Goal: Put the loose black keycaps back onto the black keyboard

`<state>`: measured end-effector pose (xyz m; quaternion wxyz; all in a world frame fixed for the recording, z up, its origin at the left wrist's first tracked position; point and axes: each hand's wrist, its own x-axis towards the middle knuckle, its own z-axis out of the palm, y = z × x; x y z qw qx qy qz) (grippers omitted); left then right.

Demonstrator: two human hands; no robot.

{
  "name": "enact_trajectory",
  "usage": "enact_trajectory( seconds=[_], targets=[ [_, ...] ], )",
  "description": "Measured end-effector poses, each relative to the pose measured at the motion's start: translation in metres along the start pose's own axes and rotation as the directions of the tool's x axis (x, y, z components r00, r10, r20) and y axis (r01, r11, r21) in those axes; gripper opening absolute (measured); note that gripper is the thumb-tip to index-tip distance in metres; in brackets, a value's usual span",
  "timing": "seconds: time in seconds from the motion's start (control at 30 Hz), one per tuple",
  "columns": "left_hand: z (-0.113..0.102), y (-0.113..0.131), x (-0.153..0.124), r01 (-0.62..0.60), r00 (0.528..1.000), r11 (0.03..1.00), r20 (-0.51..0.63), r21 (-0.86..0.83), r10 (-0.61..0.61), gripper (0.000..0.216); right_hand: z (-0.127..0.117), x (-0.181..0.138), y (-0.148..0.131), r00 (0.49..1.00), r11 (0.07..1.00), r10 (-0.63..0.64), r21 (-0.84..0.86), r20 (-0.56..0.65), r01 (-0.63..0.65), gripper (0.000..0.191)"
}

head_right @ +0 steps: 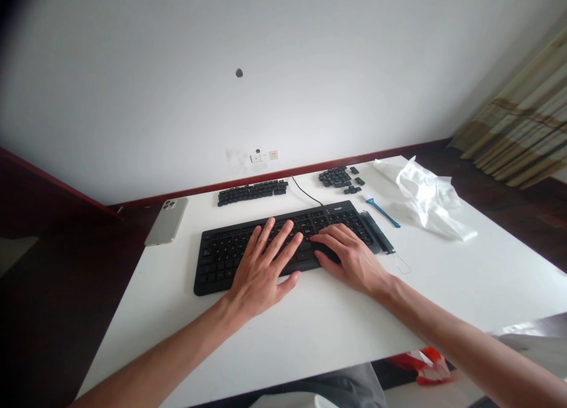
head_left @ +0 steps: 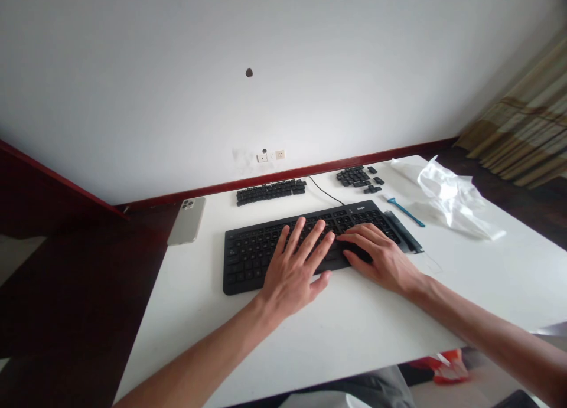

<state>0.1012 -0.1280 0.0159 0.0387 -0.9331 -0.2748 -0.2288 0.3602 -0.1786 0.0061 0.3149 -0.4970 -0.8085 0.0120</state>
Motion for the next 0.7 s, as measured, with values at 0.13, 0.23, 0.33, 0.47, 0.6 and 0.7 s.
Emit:
enact_trajectory(
  seconds=[0.13, 0.23, 0.33, 0.47, 0.6, 0.7],
  targets=[
    [-0.009, -0.038, 0.007, 0.14, 0.979, 0.987, -0.137, -0.082, -0.15, 0.063, -0.004, 0.001, 0.007, 0.995, 0.998, 0.065, -0.001, -0.072, -0.065, 0.023],
    [-0.016, -0.086, 0.003, 0.346, 0.891, 0.92, -0.243, -0.184, -0.384, 0.039, -0.008, 0.0, 0.016, 0.954, 0.976, 0.207, -0.016, -0.215, -0.215, 0.013],
    [-0.018, -0.138, -0.01, 0.591, 0.713, 0.731, -0.204, -0.342, -0.671, 0.015, -0.014, -0.002, 0.026, 0.878, 0.923, 0.36, -0.017, -0.315, -0.385, 0.017],
    [-0.012, -0.18, -0.026, 0.719, 0.564, 0.562, -0.128, -0.41, -0.816, 0.02, -0.023, -0.007, 0.043, 0.747, 0.804, 0.566, 0.035, -0.348, -0.593, 0.027],
    [-0.008, -0.181, -0.027, 0.696, 0.582, 0.555, -0.094, -0.456, -0.807, 0.024, -0.032, -0.004, 0.062, 0.669, 0.727, 0.653, 0.044, -0.355, -0.686, 0.026],
    [-0.009, -0.175, -0.024, 0.684, 0.626, 0.59, -0.071, -0.429, -0.776, 0.025, -0.041, 0.009, 0.066, 0.694, 0.747, 0.616, -0.004, -0.372, -0.665, 0.027]
  ],
)
